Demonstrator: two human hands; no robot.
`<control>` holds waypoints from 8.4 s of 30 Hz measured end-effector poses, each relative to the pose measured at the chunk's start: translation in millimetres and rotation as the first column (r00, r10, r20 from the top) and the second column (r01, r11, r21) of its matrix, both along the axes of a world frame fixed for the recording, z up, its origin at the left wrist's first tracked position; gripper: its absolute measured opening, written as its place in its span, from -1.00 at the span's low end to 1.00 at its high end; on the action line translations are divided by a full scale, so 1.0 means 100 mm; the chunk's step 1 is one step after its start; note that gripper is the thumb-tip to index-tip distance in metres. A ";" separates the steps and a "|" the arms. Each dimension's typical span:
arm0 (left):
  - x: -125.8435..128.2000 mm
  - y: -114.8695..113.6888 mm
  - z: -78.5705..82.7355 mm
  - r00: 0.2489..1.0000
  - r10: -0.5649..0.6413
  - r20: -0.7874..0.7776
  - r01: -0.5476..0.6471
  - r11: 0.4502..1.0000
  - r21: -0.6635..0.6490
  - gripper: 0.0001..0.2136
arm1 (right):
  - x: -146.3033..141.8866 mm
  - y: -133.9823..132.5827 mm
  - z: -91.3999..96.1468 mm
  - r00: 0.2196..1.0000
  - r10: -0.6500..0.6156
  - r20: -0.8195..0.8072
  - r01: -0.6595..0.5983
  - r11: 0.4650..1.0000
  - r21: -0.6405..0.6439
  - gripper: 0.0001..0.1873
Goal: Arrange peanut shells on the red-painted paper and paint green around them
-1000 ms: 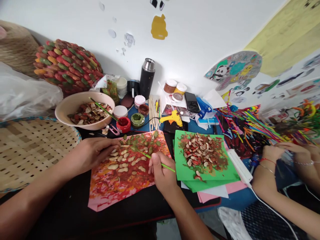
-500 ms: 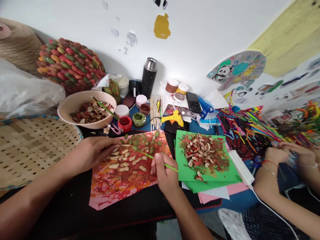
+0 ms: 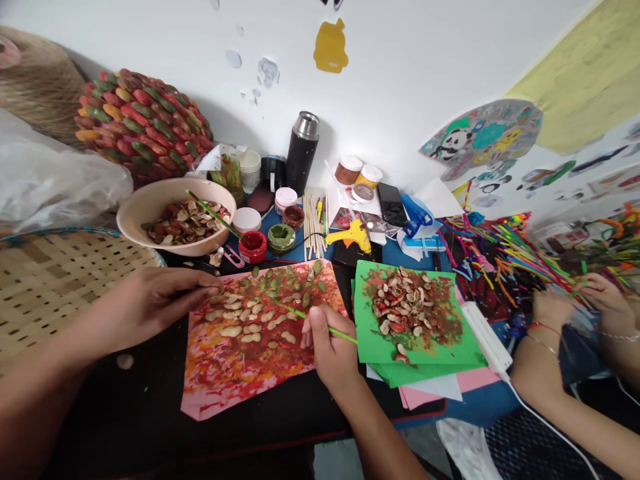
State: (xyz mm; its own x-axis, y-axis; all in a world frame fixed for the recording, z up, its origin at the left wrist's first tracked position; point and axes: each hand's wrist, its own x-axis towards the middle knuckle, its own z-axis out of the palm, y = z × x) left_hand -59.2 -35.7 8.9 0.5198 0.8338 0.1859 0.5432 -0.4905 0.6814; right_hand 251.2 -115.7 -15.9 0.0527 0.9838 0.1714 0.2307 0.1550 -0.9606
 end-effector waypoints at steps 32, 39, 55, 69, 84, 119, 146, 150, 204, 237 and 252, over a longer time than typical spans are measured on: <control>-0.05 0.05 -0.08 0.988 0.069 -0.137 -0.067 0.998 0.015 -0.52 | -0.17 0.10 0.02 0.995 0.057 0.083 -0.056 0.998 -0.023 -0.38; -0.03 0.03 -0.09 0.991 0.057 -0.123 -0.052 0.998 0.040 -0.50 | -0.16 0.09 0.00 0.994 0.068 0.085 -0.067 0.997 -0.024 -0.40; -0.02 0.02 -0.07 0.994 0.063 -0.087 -0.059 0.997 0.051 -0.55 | -0.25 0.14 0.02 0.994 0.092 0.064 -0.091 0.996 -0.022 -0.38; -0.03 0.03 -0.10 0.992 0.041 -0.121 -0.035 0.998 0.049 -0.47 | -0.23 0.11 0.02 0.995 0.072 0.068 -0.071 0.997 -0.008 -0.40; -0.03 0.02 -0.12 0.990 0.038 -0.139 -0.028 0.997 0.072 -0.45 | -0.31 0.18 0.04 0.991 0.088 0.106 -0.087 0.996 -0.010 -0.42; -0.04 0.04 -0.14 0.987 0.041 -0.154 -0.035 0.998 0.042 -0.49 | -0.26 0.07 0.05 0.991 0.048 0.122 -0.053 0.998 0.037 -0.41; -0.02 0.04 -0.09 0.986 0.058 -0.159 -0.055 0.998 0.024 -0.48 | -0.36 0.02 0.05 0.991 0.101 0.084 -0.104 0.994 0.029 -0.41; -0.03 0.03 -0.09 0.987 0.065 -0.144 -0.062 0.998 0.021 -0.51 | -0.36 0.03 0.05 0.983 0.118 0.137 -0.122 0.992 0.022 -0.39; -0.02 0.05 -0.06 0.982 0.057 -0.178 -0.063 0.998 -0.028 -0.49 | -0.28 0.12 -0.01 0.996 0.084 0.013 -0.084 0.996 0.011 -0.42; -0.05 0.05 -0.05 0.984 0.052 -0.168 -0.064 0.996 -0.067 -0.52 | -0.24 0.02 0.00 0.994 0.110 0.023 -0.110 0.994 0.013 -0.40; -0.05 0.04 -0.08 0.982 0.024 -0.189 -0.032 0.999 -0.036 -0.52 | -0.34 0.04 0.02 0.990 0.122 0.068 -0.122 0.993 0.002 -0.42</control>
State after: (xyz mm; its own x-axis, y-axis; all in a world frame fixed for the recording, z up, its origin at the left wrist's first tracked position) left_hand -64.7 -31.4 1.3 0.5190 0.8531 0.0545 0.6768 -0.4490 0.5834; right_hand 217.3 -111.9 -14.4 -0.0795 0.9811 0.1762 0.2739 0.1914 -0.9425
